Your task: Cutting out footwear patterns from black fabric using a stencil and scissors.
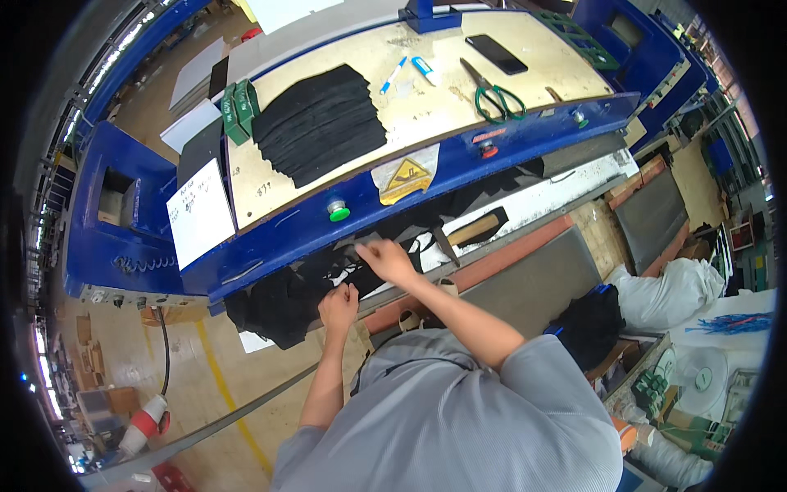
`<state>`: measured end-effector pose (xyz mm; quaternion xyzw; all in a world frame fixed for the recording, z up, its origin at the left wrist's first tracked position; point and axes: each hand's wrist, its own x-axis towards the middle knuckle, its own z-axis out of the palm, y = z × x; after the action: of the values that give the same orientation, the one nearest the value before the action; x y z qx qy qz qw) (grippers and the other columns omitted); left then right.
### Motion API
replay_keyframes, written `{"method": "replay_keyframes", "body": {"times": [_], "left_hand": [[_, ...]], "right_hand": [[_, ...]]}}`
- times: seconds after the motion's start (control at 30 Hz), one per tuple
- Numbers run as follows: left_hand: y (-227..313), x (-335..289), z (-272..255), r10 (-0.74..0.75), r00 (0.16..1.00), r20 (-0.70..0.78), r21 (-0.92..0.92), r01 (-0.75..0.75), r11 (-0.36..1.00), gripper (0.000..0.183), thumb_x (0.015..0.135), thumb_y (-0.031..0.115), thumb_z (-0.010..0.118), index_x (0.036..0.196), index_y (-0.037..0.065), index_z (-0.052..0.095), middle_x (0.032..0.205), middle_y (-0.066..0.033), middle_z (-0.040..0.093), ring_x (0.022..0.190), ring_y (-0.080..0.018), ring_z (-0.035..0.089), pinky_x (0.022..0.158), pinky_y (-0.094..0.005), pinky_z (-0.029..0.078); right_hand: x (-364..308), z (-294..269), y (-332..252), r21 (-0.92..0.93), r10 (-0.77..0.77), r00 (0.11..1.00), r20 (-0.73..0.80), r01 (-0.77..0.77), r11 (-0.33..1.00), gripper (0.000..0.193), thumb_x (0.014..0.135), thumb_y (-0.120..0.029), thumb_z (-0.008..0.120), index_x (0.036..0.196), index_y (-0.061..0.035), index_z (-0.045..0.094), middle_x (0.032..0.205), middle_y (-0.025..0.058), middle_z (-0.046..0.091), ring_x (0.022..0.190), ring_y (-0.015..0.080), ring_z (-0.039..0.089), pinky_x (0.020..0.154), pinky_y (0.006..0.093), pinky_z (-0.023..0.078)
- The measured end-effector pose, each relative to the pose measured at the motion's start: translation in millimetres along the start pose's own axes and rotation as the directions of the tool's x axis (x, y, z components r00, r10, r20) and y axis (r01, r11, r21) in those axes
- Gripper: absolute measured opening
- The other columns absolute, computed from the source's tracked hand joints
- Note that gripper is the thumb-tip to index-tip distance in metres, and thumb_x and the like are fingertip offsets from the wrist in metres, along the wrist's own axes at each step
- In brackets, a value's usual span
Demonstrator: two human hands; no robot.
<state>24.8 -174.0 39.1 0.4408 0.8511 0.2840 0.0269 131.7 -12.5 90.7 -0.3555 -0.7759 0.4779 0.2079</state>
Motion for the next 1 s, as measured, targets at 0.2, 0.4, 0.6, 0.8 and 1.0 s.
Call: {"method": "replay_keyframes", "body": {"times": [0.2, 0.4, 0.6, 0.8, 1.0], "left_hand": [[-8, -14, 0, 0.027, 1.0, 0.007, 0.029, -0.027, 0.999, 0.032, 0.09, 0.026, 0.062, 0.065, 0.007, 0.058, 0.064, -0.0117, 0.064, 0.064, -0.033, 0.064, 0.059, -0.0463, 0.05], [-8, -13, 7, 0.032, 0.998, -0.057, -0.006, -0.032, 0.999, 0.033, 0.089, 0.024, 0.064, 0.062, 0.006, 0.057, 0.065, -0.0111, 0.064, 0.062, -0.033, 0.063, 0.057, -0.0453, 0.05], [-9, -20, 13, 0.043, 0.998, -0.049, -0.027, -0.044, 0.999, 0.034, 0.088, 0.022, 0.065, 0.06, 0.006, 0.055, 0.064, -0.0116, 0.062, 0.062, -0.0345, 0.062, 0.059, -0.0443, 0.05], [-5, -43, 10, -0.022, 0.993, 0.113, -0.042, 0.027, 0.999, 0.035, 0.089, 0.024, 0.065, 0.061, 0.005, 0.059, 0.066, -0.0132, 0.064, 0.063, -0.0369, 0.063, 0.062, -0.0443, 0.053], [17, -33, -10, -0.183, 0.809, 0.559, 0.119, 0.14, 0.983, 0.041, 0.091, 0.037, 0.063, 0.069, 0.004, 0.07, 0.075, -0.0212, 0.069, 0.076, -0.0393, 0.07, 0.069, -0.0478, 0.056]], "right_hand": [[-95, -6, 54, -0.364, -0.187, 0.982, -0.036, 0.161, 0.917, 0.017, 0.089, -0.02, 0.069, 0.087, -0.0033, 0.071, 0.089, 0.0126, 0.061, 0.09, 0.0333, 0.059, 0.08, 0.0434, 0.046], [-97, -5, 59, -0.4, -0.314, 0.949, -0.029, 0.277, 0.874, 0.017, 0.089, -0.021, 0.068, 0.092, -0.0044, 0.071, 0.094, 0.01, 0.058, 0.094, 0.0296, 0.055, 0.084, 0.0415, 0.043], [-97, 0, 66, -0.414, -0.268, 0.963, -0.041, 0.228, 0.881, 0.017, 0.088, -0.021, 0.067, 0.09, -0.0045, 0.07, 0.092, 0.01, 0.057, 0.092, 0.0298, 0.054, 0.083, 0.0422, 0.043], [-113, -9, 75, -0.332, -0.119, 0.988, 0.099, 0.146, 0.932, 0.015, 0.088, -0.019, 0.066, 0.084, -0.0049, 0.07, 0.09, 0.0126, 0.059, 0.091, 0.0325, 0.058, 0.08, 0.0424, 0.046], [-59, -41, 49, -0.216, -0.062, 0.998, -0.034, 0.053, 0.975, 0.016, 0.087, -0.016, 0.066, 0.094, -0.0023, 0.069, 0.095, 0.0152, 0.062, 0.094, 0.0354, 0.059, 0.082, 0.0417, 0.049]]}}
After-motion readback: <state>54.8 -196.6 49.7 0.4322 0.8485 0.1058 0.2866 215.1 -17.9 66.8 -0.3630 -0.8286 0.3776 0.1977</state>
